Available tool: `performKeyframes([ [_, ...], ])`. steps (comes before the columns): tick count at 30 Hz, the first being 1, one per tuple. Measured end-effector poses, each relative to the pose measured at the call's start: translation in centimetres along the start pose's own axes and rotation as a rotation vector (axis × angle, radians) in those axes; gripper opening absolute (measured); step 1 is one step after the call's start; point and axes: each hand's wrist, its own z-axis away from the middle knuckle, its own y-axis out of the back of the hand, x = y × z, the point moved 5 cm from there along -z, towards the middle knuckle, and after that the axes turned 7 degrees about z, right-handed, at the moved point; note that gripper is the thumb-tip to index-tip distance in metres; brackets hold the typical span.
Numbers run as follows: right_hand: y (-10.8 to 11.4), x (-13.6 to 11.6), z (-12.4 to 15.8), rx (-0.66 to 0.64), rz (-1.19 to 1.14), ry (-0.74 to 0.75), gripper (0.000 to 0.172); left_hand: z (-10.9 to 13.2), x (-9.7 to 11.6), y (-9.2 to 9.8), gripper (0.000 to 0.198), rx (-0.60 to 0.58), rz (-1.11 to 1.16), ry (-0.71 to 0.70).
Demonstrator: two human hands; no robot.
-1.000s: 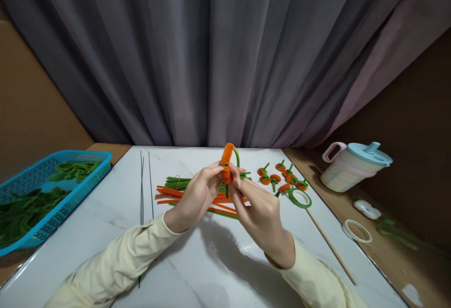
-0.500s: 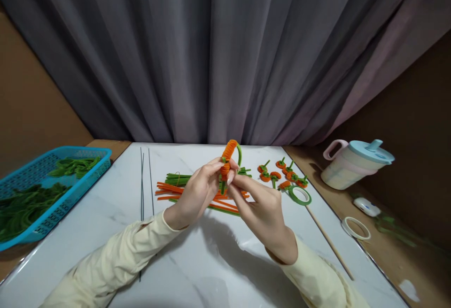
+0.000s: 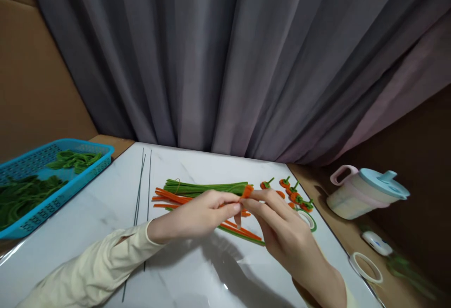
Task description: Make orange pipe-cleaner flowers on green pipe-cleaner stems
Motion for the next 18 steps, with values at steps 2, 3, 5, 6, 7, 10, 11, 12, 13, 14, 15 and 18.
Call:
performKeyframes([
  [2, -0.5, 0.0, 0.7, -0.02, -0.026, 0.026, 0.033, 0.2, -0.5, 0.0, 0.029, -0.057, 0.024, 0.076],
  [3, -0.7, 0.0, 0.9, -0.024, -0.023, 0.04, 0.032, 0.2, -0.6, -0.1, 0.03, -0.083, 0.034, 0.101],
  [5, -1.0, -0.1, 1.3, -0.041, 0.039, 0.081, 0.029, 0.4, -1.0, 0.0, 0.032, -0.115, 0.053, 0.135],
  [6, -1.1, -0.3, 1.4, -0.054, 0.088, 0.117, 0.027, 0.5, -1.2, 0.0, 0.031, -0.121, 0.066, 0.151],
  [7, -1.2, -0.5, 1.5, -0.069, 0.138, 0.161, 0.027, 0.5, -1.5, 0.0, 0.031, -0.126, 0.083, 0.164],
  [10, -1.7, -1.1, 1.4, -0.102, 0.215, 0.263, 0.032, 0.6, -2.3, -0.2, 0.031, -0.133, 0.139, 0.189],
  [11, -1.9, -1.2, 1.4, -0.106, 0.215, 0.266, 0.033, 0.6, -2.6, -0.3, 0.031, -0.13, 0.15, 0.2],
  [12, -2.1, -1.2, 1.3, -0.109, 0.209, 0.253, 0.033, 0.6, -2.8, -0.3, 0.031, -0.122, 0.158, 0.211],
  [13, -2.4, -1.1, 1.4, -0.114, 0.198, 0.232, 0.033, 0.7, -3.0, -0.3, 0.031, -0.11, 0.163, 0.221],
  [14, -2.6, -1.0, 1.5, -0.121, 0.183, 0.21, 0.033, 0.8, -3.1, -0.2, 0.031, -0.097, 0.165, 0.227],
  [15, -2.8, -0.9, 1.6, -0.125, 0.167, 0.189, 0.032, 0.8, -3.1, -0.2, 0.031, -0.083, 0.164, 0.228],
  [18, -3.2, -0.6, 2.2, -0.121, 0.117, 0.158, 0.026, 1.0, -2.9, -0.1, 0.03, -0.062, 0.163, 0.234],
])
